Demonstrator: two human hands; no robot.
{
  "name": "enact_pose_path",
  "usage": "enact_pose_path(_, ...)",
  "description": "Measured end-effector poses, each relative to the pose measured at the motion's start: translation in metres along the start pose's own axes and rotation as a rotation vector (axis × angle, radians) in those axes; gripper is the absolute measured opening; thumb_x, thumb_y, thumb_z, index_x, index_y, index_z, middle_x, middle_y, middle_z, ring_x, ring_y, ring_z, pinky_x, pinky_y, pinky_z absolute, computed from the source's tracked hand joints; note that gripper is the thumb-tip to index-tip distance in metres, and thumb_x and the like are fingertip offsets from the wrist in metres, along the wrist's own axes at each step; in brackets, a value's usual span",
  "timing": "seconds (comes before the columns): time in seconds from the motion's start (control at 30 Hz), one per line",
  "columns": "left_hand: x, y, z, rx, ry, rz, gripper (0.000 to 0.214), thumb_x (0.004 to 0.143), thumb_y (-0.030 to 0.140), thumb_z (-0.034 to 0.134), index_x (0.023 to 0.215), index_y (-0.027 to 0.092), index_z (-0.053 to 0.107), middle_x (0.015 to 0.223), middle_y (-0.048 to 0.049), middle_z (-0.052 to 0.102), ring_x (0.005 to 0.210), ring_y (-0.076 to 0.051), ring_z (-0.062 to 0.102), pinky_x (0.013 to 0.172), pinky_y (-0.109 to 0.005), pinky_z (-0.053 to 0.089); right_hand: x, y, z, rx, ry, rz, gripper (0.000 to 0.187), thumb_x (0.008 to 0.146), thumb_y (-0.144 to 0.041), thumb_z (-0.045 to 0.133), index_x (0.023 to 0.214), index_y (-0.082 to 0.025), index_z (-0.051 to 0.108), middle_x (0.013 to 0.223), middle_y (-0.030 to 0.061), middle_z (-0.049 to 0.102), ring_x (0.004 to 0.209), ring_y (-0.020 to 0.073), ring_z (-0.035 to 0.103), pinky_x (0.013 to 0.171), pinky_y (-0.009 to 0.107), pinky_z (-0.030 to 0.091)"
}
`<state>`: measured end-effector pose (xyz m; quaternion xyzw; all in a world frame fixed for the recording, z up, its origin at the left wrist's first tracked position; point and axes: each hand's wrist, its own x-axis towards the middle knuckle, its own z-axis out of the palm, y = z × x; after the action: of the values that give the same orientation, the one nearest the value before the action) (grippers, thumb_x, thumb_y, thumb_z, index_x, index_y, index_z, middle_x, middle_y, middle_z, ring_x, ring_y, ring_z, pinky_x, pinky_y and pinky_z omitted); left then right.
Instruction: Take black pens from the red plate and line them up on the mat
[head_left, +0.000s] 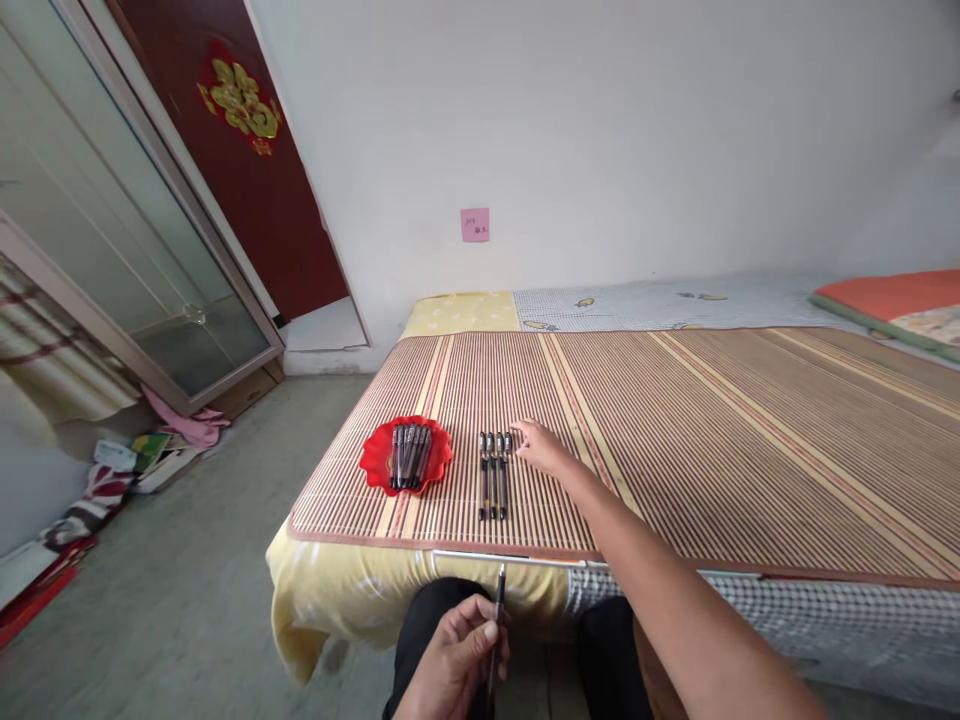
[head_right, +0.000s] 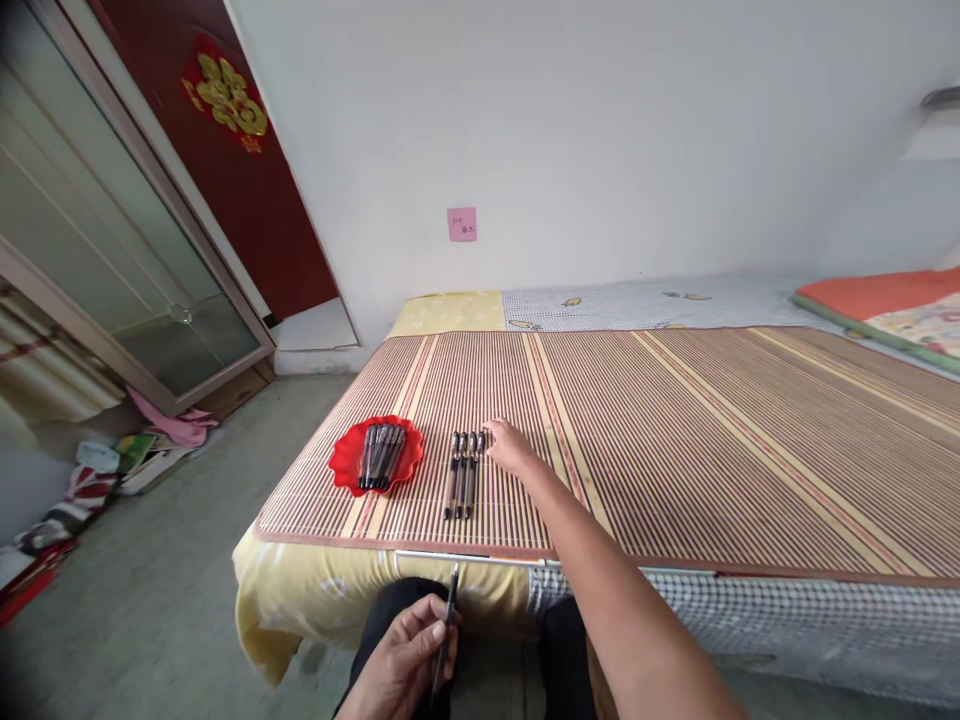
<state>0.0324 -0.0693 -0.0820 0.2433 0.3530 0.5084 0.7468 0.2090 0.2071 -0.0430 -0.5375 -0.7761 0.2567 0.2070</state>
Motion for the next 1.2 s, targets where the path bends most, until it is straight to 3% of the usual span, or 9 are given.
enact_pose_path(0.23, -0.002, 0.0, 0.002, 0.021, 0.008, 0.031, 0.033, 0.073, 0.037, 0.089, 0.085, 0.015, 0.067, 0.068, 0.0003, 0.062, 0.057, -0.009, 0.053, 0.055, -0.021, 0.041, -0.024, -0.009, -0.005, 0.057, 0.057, -0.005, 0.05, 0.084, -0.01, 0.066, 0.133, -0.016, 0.064, 0.132, 0.0134, 0.065, 0.099, 0.0192, 0.069, 0.088, 0.031, 0.052)
enact_pose_path(0.33, -0.003, -0.001, 0.002, 0.024, 0.031, 0.073, 0.031, 0.076, 0.037, 0.087, 0.087, 0.015, 0.067, 0.069, 0.0008, 0.062, 0.058, -0.008, 0.052, 0.056, -0.021, 0.038, -0.062, -0.025, 0.006, 0.261, 0.051, -0.045, 0.033, 0.091, -0.022, 0.061, 0.123, -0.017, 0.069, 0.116, 0.0108, 0.073, 0.096, 0.02, 0.07, 0.084, 0.032, 0.053)
enact_pose_path(0.4, -0.004, -0.002, 0.004, 0.023, 0.045, 0.096, 0.031, 0.075, 0.036, 0.087, 0.087, 0.016, 0.066, 0.068, 0.0019, 0.06, 0.059, -0.008, 0.051, 0.057, -0.021, 0.038, -0.097, -0.036, 0.018, 0.511, -0.048, -0.068, 0.027, 0.093, -0.034, 0.06, 0.112, -0.017, 0.072, 0.104, 0.0088, 0.075, 0.089, 0.02, 0.07, 0.078, 0.031, 0.054)
enact_pose_path(0.5, -0.003, -0.005, 0.006, 0.041, 0.066, 0.133, 0.035, 0.071, 0.035, 0.09, 0.082, 0.016, 0.063, 0.067, 0.0045, 0.056, 0.058, -0.007, 0.046, 0.056, -0.02, 0.035, -0.148, -0.047, 0.038, 0.781, -0.208, -0.04, 0.038, 0.09, -0.054, 0.062, 0.095, -0.018, 0.072, 0.081, 0.0045, 0.073, 0.072, 0.0181, 0.067, 0.065, 0.029, 0.051)
enact_pose_path(0.6, 0.0, -0.01, 0.006, 0.101, 0.086, 0.17, 0.04, 0.066, 0.038, 0.092, 0.079, 0.017, 0.06, 0.066, 0.0065, 0.052, 0.054, -0.006, 0.041, 0.052, -0.02, 0.031, -0.18, -0.053, 0.053, 0.925, -0.218, 0.029, 0.045, 0.083, -0.063, 0.068, 0.088, -0.018, 0.069, 0.071, 0.0014, 0.069, 0.066, 0.0167, 0.065, 0.063, 0.028, 0.049)
enact_pose_path(0.73, 0.005, -0.019, 0.001, 0.188, 0.113, 0.216, 0.044, 0.064, 0.04, 0.093, 0.078, 0.018, 0.057, 0.067, 0.0067, 0.053, 0.053, -0.006, 0.04, 0.05, -0.02, 0.029, -0.192, -0.057, 0.06, 0.984, -0.119, 0.062, 0.044, 0.076, -0.062, 0.076, 0.076, -0.019, 0.064, 0.064, -0.0009, 0.064, 0.061, 0.0161, 0.062, 0.061, 0.027, 0.047)
enact_pose_path(0.97, -0.001, -0.019, 0.003, 0.301, 0.131, 0.201, 0.044, 0.066, 0.047, 0.091, 0.074, 0.018, 0.057, 0.055, 0.0069, 0.053, 0.047, -0.007, 0.04, 0.048, -0.02, 0.028, -0.198, -0.056, 0.059, 0.952, -0.01, -0.005, 0.034, 0.079, -0.053, 0.074, 0.072, -0.021, 0.067, 0.068, -0.0003, 0.063, 0.066, 0.0173, 0.059, 0.065, 0.029, 0.047)
enact_pose_path(1.2, -0.007, -0.014, 0.009, 0.354, 0.081, 0.201, 0.042, 0.072, 0.052, 0.085, 0.072, 0.016, 0.063, 0.058, 0.0018, 0.06, 0.051, -0.009, 0.045, 0.053, -0.022, 0.031, -0.201, -0.051, 0.063, 0.976, 0.004, -0.01, 0.033, 0.078, -0.051, 0.075, 0.069, -0.021, 0.066, 0.065, 0.0, 0.063, 0.065, 0.0175, 0.06, 0.067, 0.03, 0.048)
